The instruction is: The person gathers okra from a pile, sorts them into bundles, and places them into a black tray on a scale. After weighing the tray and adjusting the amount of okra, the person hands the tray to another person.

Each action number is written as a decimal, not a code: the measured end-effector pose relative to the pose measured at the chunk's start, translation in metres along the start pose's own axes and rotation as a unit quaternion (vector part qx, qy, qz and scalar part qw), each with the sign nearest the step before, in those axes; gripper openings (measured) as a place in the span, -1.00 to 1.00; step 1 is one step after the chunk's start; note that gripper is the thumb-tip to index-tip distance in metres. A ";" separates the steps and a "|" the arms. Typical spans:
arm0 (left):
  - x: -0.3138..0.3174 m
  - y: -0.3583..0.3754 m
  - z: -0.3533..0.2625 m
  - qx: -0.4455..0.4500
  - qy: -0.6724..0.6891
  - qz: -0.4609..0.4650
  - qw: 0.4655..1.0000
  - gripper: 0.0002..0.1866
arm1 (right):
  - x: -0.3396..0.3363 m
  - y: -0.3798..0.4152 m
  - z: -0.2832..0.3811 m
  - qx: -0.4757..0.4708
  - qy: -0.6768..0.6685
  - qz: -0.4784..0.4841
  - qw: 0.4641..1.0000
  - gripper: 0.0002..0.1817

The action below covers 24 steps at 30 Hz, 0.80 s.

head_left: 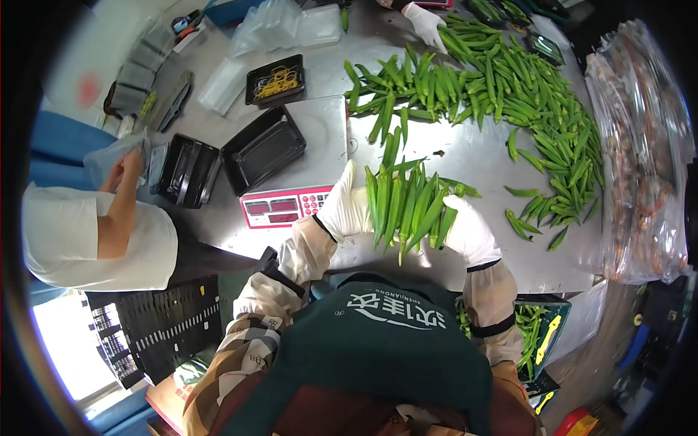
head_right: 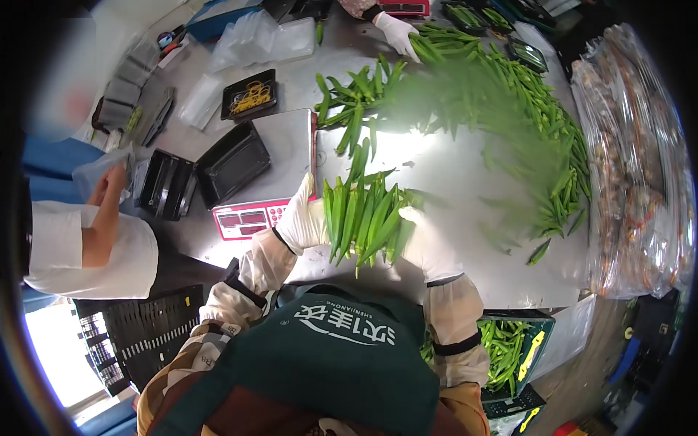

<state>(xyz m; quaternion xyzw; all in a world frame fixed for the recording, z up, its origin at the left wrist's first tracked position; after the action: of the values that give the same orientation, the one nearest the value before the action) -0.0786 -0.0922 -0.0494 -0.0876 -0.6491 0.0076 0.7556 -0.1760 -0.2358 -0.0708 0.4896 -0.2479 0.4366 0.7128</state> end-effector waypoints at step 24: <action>0.104 0.165 -0.198 0.124 -0.338 -0.367 0.858 -0.33 | 0.207 -0.150 -0.132 0.007 0.112 0.169 0.979 -0.63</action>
<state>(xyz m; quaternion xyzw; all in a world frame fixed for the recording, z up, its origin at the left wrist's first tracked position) 0.1489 0.0590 0.0009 0.2595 -0.8433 -0.1602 0.4426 0.0467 -0.0579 -0.0341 0.3931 -0.2426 0.6049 0.6486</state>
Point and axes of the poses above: each hand's wrist, its own y-axis away from the middle knuckle, its own x-axis out of the palm, z = x × y, the point moved 7 cm from there along -y, towards the middle knuckle, and after that the axes turned 7 degrees about -x, right-handed, at the moved point
